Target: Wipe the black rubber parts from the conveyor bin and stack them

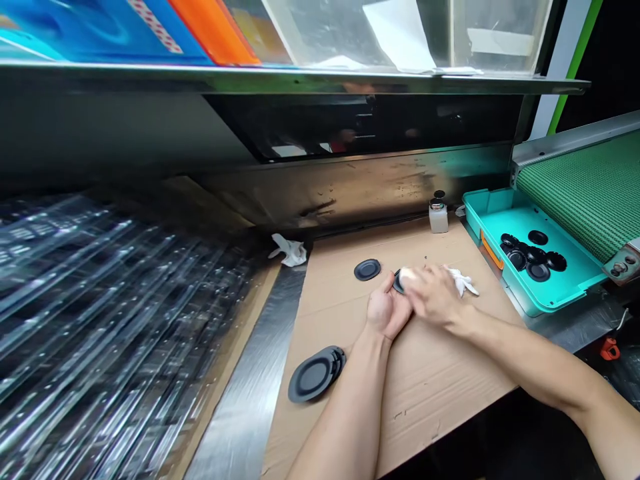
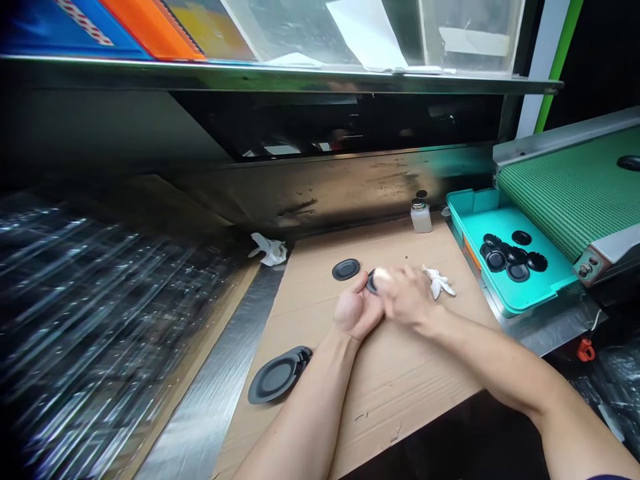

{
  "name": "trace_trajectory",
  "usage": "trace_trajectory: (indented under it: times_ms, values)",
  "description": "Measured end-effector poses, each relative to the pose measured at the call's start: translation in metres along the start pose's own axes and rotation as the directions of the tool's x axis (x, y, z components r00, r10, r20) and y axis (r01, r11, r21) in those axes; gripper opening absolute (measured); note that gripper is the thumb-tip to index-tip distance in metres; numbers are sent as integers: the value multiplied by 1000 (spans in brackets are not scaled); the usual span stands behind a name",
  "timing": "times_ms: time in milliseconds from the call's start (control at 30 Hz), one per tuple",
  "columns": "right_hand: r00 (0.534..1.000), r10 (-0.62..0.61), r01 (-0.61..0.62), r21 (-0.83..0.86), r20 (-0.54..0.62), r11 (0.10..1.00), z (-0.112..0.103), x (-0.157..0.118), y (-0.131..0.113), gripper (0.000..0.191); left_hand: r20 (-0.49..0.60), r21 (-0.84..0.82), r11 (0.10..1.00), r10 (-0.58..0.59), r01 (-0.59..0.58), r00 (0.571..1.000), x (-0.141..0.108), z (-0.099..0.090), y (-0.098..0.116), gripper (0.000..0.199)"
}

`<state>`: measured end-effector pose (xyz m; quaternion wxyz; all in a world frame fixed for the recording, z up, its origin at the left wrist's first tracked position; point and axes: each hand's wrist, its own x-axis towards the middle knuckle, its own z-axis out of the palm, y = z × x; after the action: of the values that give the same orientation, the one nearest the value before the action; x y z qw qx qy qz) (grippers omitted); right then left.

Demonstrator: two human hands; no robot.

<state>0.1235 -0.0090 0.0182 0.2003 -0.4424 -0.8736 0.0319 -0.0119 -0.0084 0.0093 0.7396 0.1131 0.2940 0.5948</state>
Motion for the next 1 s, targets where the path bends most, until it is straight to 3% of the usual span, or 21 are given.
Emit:
trace_trajectory:
  times_ms: [67, 200, 333, 500, 567, 667, 733, 867, 1000]
  values:
    - [998, -62, 61, 4, 8, 998, 0, 1, 4, 37, 0, 18, 1000, -17, 17, 1000, 1, -2, 0, 44]
    - [992, 129, -129, -58, -11, 990, -1, 5, 21, 36, -33, 49, 998, 27, -26, 999, 1, -7, 4, 40]
    - [989, 140, -143, -60, -53, 988, -2, 4, 33, 36, -60, 40, 998, 40, -37, 997, 0, -7, 10, 44]
    - [988, 145, -140, -98, 47, 985, -5, 0, 32, 31, -85, 95, 988, 131, -123, 988, -3, -3, 11, 33]
    - [990, 114, -105, -105, 79, 989, -7, -1, 28, 30, -65, 223, 937, 289, -269, 955, -9, 2, 6, 23]
    - [990, 46, -38, -61, 136, 997, -9, -3, 21, 30, 44, 423, 743, 555, -519, 831, -23, 16, -7, 63]
    - [985, 47, -48, 1, 168, 999, -7, -4, 17, 29, 100, 480, 656, 619, -583, 779, -34, 27, -13, 80]
    - [986, 32, -48, 99, 161, 994, -1, -4, 15, 36, 23, 471, 704, 593, -532, 805, -49, 43, -18, 69]
    - [988, 33, -48, 97, 150, 994, 3, -4, 19, 36, -6, 451, 722, 590, -525, 807, -49, 45, -16, 67]
